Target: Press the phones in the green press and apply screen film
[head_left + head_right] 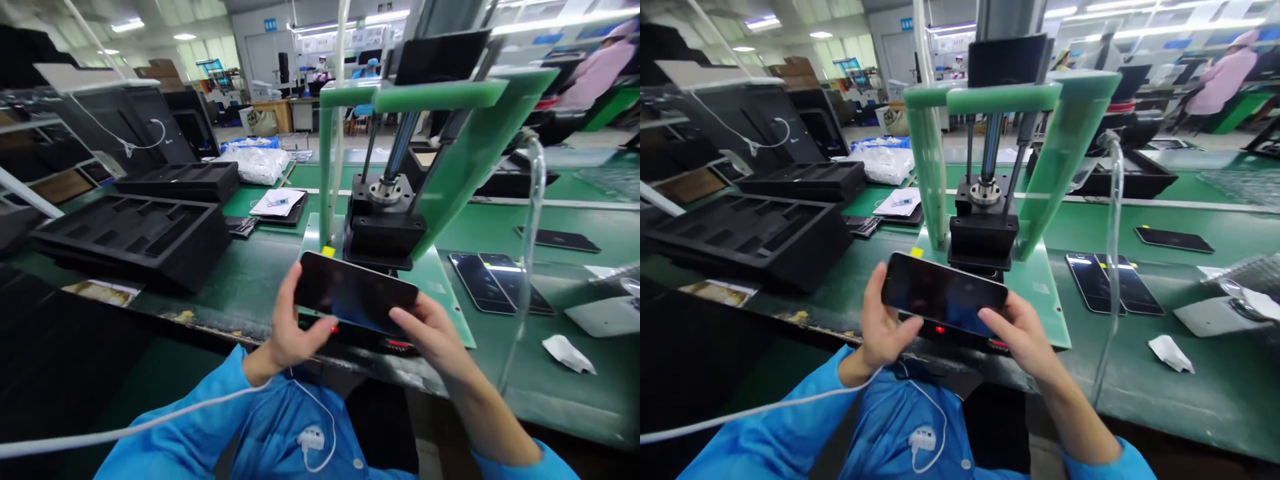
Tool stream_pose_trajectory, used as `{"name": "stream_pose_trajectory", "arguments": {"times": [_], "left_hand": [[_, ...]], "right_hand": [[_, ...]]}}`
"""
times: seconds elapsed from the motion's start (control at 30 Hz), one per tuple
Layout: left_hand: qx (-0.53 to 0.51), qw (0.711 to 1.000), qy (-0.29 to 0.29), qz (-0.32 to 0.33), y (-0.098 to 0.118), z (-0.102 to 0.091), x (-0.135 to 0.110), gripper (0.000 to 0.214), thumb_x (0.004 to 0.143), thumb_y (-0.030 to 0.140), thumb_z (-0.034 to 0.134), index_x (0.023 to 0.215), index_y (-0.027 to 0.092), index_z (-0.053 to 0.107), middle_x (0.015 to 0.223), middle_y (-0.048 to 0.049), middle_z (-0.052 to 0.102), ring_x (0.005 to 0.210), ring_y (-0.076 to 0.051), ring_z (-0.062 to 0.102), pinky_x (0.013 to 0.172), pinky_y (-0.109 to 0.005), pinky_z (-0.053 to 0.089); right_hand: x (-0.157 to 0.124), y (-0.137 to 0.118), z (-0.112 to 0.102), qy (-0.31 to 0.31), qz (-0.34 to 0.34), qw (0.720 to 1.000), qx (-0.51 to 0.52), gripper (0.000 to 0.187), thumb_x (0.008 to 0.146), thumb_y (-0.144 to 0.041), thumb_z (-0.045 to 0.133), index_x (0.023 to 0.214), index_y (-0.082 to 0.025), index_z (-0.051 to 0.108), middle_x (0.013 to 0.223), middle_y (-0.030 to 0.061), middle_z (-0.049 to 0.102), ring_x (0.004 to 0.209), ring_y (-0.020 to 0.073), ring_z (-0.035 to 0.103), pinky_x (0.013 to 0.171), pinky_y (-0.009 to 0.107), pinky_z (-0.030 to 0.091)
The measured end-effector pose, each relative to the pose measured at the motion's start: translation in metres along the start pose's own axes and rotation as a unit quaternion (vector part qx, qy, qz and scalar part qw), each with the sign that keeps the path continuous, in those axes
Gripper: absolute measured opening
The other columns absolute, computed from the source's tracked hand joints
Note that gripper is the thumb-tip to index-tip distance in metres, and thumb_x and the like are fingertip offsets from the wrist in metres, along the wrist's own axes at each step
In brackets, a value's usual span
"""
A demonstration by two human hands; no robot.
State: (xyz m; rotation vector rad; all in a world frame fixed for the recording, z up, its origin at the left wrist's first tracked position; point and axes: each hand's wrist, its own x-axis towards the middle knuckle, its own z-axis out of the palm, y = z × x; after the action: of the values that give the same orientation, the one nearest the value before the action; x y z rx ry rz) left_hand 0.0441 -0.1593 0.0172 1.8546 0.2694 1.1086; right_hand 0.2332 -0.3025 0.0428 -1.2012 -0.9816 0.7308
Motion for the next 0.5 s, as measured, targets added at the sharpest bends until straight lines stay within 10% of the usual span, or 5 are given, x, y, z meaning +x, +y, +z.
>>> {"name": "stream_pose_trajectory", "arguments": {"times": [0.13, 0.27, 0.5], "left_hand": [[-0.059, 0.991, -0.078, -0.087, 0.003, -0.023, 0.045, 0.059, 0.085, 0.032, 0.071, 0.139, 0.017, 0.053, 0.093, -0.0053, 0.072, 0.082, -0.015, 0.067, 0.079, -0.028, 0.054], [-0.108, 0.966, -0.173, -0.162, -0.005, -0.029, 0.060, 0.043, 0.081, 0.030, 0.074, 0.120, 0.014, 0.068, 0.096, -0.0082, 0.074, 0.079, -0.016, 0.067, 0.072, -0.027, 0.052], [-0.076, 0.972, -0.201, -0.097, -0.001, -0.031, 0.057, 0.019, 0.087, 0.021, 0.063, 0.096, 0.019, 0.080, 0.092, -0.0077, 0.076, 0.081, -0.016, 0.067, 0.073, -0.027, 0.050]], "right_hand": [[-0.003, -0.008, -0.032, 0.016, 0.018, 0.995, -0.100, 0.024, 0.083, -0.041, 0.076, 0.099, -0.024, 0.074, 0.086, 0.0025, 0.074, 0.076, 0.0190, 0.068, 0.067, 0.024, 0.056], [-0.001, -0.015, -0.033, 0.009, 0.060, 0.990, -0.124, 0.020, 0.080, -0.042, 0.077, 0.088, -0.024, 0.074, 0.079, 0.0020, 0.073, 0.067, 0.0198, 0.066, 0.059, 0.024, 0.055], [0.000, -0.011, -0.033, 0.025, 0.074, 0.992, -0.096, 0.017, 0.077, -0.038, 0.080, 0.080, -0.024, 0.072, 0.073, 0.0012, 0.070, 0.063, 0.0168, 0.064, 0.057, 0.020, 0.053]]}}
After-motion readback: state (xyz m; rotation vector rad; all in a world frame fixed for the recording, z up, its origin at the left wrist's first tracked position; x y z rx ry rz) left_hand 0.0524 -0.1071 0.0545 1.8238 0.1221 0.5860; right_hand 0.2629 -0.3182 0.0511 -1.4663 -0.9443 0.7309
